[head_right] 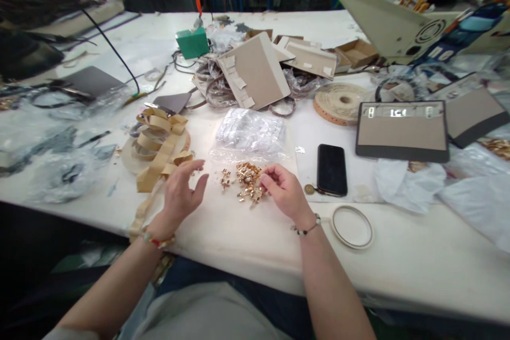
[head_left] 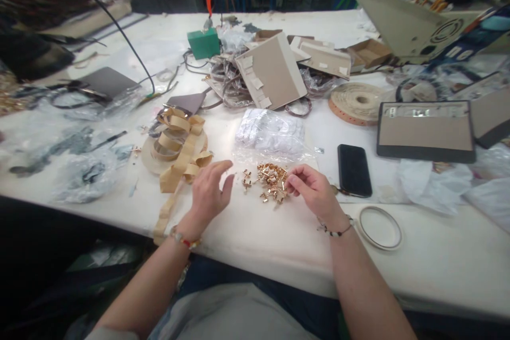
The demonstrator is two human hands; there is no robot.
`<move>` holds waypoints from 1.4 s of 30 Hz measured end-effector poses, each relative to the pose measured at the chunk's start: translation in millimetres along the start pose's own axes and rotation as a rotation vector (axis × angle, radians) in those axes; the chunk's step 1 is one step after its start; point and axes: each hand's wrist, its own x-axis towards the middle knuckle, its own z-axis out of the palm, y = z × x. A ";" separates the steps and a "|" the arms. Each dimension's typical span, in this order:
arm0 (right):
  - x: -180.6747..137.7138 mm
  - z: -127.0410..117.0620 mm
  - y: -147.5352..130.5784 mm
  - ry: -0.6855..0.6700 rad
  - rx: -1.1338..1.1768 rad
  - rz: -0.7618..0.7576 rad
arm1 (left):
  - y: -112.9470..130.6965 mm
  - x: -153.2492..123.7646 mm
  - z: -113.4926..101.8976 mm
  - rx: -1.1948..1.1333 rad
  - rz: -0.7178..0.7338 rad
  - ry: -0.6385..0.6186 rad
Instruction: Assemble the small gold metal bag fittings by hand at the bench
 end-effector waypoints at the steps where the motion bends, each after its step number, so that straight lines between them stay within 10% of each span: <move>1: -0.4 0.6 -0.1 -0.021 0.008 0.001 | -15.0 -5.1 -5.1 0.094 -0.025 -0.075; 7: -1.3 2.3 1.2 -0.082 0.008 0.024 | -65.3 -19.1 -15.3 0.284 -0.024 -0.332; 19: 0.8 -1.6 -0.4 -0.099 0.063 0.094 | -44.2 -12.5 -16.2 0.346 -0.041 -0.470; 30: 0.2 1.9 -0.3 -0.117 0.125 0.155 | 60.9 14.2 11.2 -0.157 0.283 -0.270; 42: 1.0 -3.0 -3.2 -0.135 0.489 0.172 | 69.0 29.8 63.2 -0.795 0.298 0.039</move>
